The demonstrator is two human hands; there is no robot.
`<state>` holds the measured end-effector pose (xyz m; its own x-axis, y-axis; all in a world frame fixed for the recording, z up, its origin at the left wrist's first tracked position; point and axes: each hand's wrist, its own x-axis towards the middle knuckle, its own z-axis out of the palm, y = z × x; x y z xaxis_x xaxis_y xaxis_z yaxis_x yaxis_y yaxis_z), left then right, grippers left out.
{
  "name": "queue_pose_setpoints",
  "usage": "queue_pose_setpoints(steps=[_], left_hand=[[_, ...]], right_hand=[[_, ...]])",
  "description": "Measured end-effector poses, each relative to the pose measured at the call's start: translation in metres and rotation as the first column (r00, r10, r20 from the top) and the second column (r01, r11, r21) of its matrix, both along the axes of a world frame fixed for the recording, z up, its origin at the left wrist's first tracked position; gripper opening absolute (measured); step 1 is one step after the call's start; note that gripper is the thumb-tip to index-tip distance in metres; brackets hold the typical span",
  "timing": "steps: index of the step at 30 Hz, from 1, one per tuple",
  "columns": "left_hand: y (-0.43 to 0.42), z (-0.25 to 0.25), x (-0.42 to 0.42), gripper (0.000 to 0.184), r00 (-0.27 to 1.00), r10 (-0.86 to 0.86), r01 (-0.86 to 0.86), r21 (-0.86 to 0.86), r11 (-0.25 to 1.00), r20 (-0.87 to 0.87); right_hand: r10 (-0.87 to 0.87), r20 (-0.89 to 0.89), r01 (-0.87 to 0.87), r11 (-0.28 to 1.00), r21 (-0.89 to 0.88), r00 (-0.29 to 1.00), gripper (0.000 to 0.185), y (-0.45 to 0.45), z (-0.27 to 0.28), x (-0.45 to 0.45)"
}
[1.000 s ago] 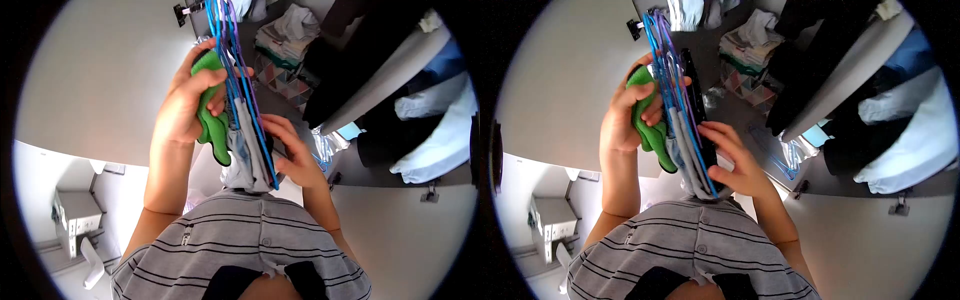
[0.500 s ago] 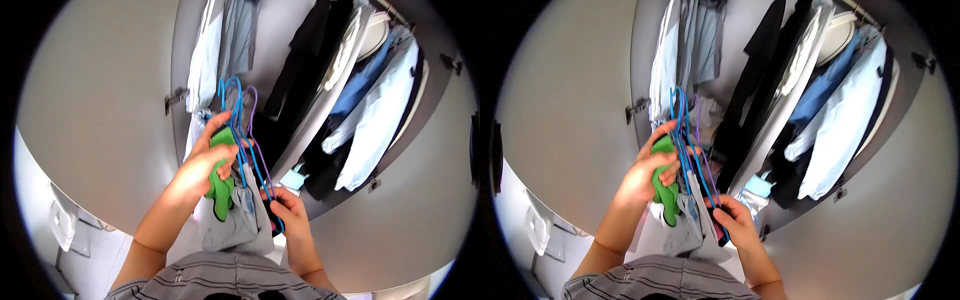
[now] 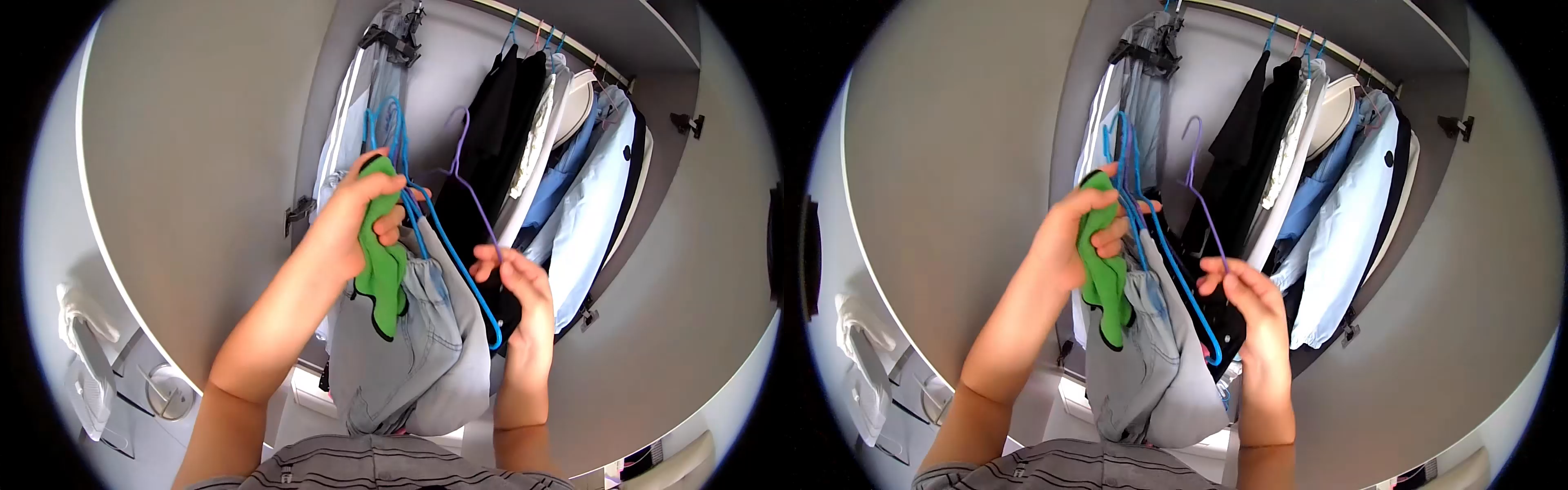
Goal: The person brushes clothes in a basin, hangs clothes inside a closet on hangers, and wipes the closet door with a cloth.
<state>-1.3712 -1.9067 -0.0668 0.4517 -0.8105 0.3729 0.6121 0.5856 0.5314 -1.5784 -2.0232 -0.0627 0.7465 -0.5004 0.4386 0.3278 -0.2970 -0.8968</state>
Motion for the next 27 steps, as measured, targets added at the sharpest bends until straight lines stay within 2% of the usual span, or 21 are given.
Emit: queue_pose_setpoints(steps=[1, 3, 6, 7, 8, 13, 15, 17, 19, 21, 23, 24, 26, 27], left_hand=[[0.002, 0.0, 0.0, 0.048, 1.0, 0.001, -0.001, 0.0, 1.0, 0.004], [0.002, 0.0, 0.0, 0.047, 0.999, 0.031, -0.031, 0.023, 0.999, 0.036], [-0.005, 0.002, -0.007, 0.046, 0.997, 0.015, -0.016, 0.017, 1.0, 0.076], [-0.006, 0.003, -0.009, 0.046, 0.996, -0.011, 0.009, 0.015, 1.0, 0.087], [-0.007, 0.004, -0.011, 0.046, 0.995, -0.01, 0.009, 0.011, 1.0, 0.095], [-0.002, 0.01, -0.011, 0.036, 0.995, -0.054, 0.052, 0.027, 0.998, 0.084], [-0.001, 0.011, -0.01, 0.033, 0.994, -0.031, 0.028, 0.037, 0.999, 0.105], [-0.005, 0.007, -0.008, 0.034, 0.991, -0.086, 0.083, 0.029, 0.996, 0.103], [-0.004, 0.008, -0.009, 0.035, 0.992, -0.079, 0.077, 0.024, 0.997, 0.097], [-0.003, 0.008, -0.011, 0.037, 0.99, -0.096, 0.093, 0.033, 0.995, 0.105], [-0.002, 0.012, -0.015, 0.037, 0.993, -0.065, 0.06, 0.05, 0.997, 0.099], [-0.003, 0.014, -0.016, 0.038, 0.994, -0.046, 0.04, 0.067, 0.997, 0.095], [-0.009, 0.019, -0.02, 0.038, 0.996, -0.035, 0.03, 0.064, 0.998, 0.084], [-0.014, 0.023, -0.022, 0.038, 0.996, -0.045, 0.04, 0.063, 0.997, 0.078]], right_hand=[[0.05, 0.021, -0.05, 0.999, -0.009, 0.999, 0.029, -0.007, 0.004, 0.004], [0.008, 0.045, -0.003, 0.994, -0.105, 0.999, 0.035, -0.017, 0.018, 0.013], [0.03, 0.16, -0.008, 0.991, -0.133, 0.987, 0.027, -0.04, 0.044, 0.029], [-0.027, 0.183, 0.058, 0.985, -0.164, 0.983, 0.026, -0.045, 0.055, 0.038], [-0.051, 0.208, 0.097, 0.972, -0.213, 0.977, 0.025, -0.051, 0.069, 0.049], [0.004, 0.301, 0.067, 0.972, -0.224, 0.954, 0.017, -0.089, 0.156, 0.122], [-0.055, 0.351, 0.159, 0.948, -0.274, 0.935, 0.016, -0.099, 0.184, 0.147], [-0.063, 0.393, 0.192, 0.935, -0.298, 0.917, 0.017, -0.121, 0.209, 0.175], [-0.153, 0.435, 0.262, 0.943, -0.203, 0.888, 0.016, -0.134, 0.232, 0.194], [-0.296, 0.443, 0.405, 0.898, -0.173, 0.846, 0.014, -0.156, 0.253, 0.208], [-0.404, 0.471, 0.487, 0.871, -0.066, 0.784, 0.013, -0.175, 0.265, 0.226], [-0.394, 0.47, 0.477, 0.876, -0.066, 0.79, 0.013, -0.184, 0.265, 0.23], [-0.436, 0.466, 0.453, 0.888, 0.083, 0.77, 0.012, -0.206, 0.271, 0.237], [-0.435, 0.466, 0.449, 0.889, 0.087, 0.77, 0.012, -0.224, 0.275, 0.236]])
